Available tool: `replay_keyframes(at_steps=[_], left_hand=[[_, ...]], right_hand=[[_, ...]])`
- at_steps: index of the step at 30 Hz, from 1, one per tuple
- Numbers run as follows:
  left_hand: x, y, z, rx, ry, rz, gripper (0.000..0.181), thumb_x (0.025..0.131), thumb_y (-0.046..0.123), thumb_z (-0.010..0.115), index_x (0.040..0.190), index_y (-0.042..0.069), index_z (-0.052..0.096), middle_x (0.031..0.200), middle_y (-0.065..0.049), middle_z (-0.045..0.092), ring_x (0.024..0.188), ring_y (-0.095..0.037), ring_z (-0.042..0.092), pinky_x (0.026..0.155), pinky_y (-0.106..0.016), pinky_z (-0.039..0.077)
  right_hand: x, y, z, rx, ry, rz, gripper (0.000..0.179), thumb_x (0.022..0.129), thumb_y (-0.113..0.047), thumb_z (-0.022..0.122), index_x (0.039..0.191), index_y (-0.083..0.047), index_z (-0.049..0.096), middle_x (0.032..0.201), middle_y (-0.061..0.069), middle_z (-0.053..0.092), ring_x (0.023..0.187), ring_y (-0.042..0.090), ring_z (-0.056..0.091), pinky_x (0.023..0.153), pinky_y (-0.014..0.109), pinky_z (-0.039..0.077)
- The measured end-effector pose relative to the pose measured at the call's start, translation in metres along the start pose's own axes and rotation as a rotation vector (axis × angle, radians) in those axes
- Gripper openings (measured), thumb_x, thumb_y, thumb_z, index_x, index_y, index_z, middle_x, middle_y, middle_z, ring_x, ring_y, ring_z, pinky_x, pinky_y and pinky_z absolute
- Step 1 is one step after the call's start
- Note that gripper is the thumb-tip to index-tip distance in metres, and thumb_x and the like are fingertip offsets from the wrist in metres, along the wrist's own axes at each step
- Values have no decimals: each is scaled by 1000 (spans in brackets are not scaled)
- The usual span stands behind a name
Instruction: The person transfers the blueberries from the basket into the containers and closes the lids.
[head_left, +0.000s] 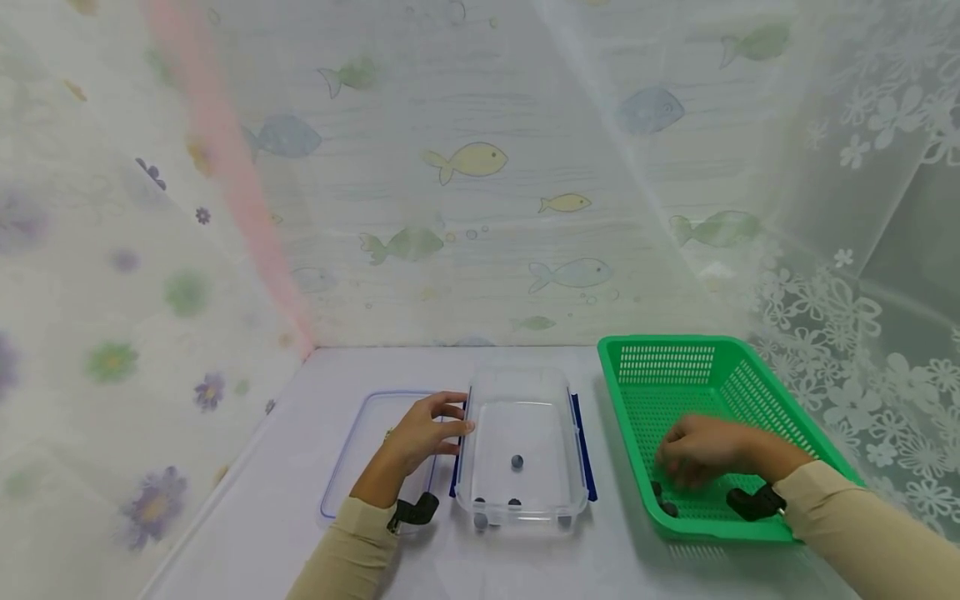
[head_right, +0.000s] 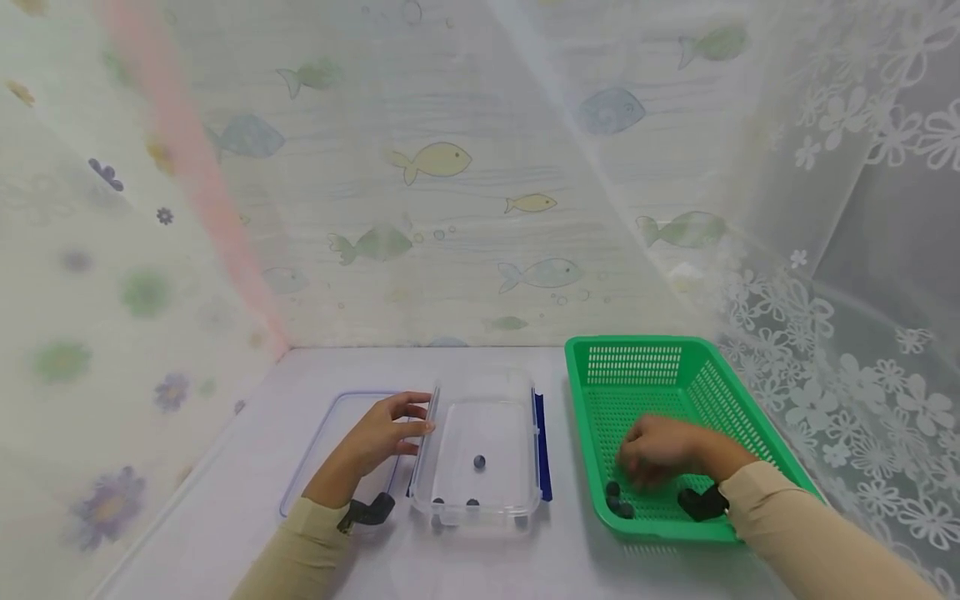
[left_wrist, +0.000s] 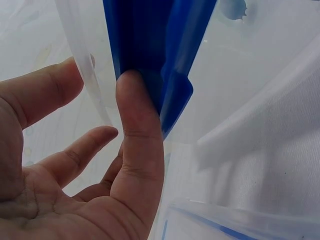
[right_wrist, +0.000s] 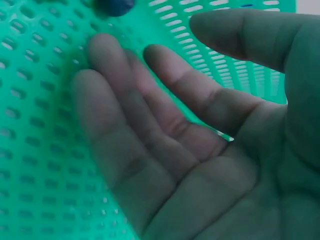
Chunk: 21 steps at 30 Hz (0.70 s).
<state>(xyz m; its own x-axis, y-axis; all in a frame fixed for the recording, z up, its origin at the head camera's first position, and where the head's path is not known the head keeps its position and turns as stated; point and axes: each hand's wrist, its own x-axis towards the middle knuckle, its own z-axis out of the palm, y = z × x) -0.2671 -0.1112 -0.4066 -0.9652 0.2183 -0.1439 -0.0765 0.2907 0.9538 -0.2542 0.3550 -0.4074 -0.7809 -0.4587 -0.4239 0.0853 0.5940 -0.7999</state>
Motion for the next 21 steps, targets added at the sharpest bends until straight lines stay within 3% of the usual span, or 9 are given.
replay_keyframes(at_steps=[10, 21], left_hand=[[0, 0, 2, -4, 3, 1, 68, 91, 20, 82, 151, 9, 51, 137, -23, 56, 109, -36, 69, 83, -40, 66], [0, 1, 1, -6, 8, 3, 69, 90, 20, 82, 151, 9, 51, 137, -23, 56, 106, -34, 70, 83, -40, 65]], right_hand=[[1, -5, 15, 19, -70, 19, 21, 99, -17, 64, 104, 0, 75, 95, 21, 71, 81, 32, 75, 69, 43, 65], [6, -12, 23, 13, -140, 17, 25, 97, -15, 60, 91, 7, 72, 92, 20, 73, 73, 24, 71, 68, 41, 64]])
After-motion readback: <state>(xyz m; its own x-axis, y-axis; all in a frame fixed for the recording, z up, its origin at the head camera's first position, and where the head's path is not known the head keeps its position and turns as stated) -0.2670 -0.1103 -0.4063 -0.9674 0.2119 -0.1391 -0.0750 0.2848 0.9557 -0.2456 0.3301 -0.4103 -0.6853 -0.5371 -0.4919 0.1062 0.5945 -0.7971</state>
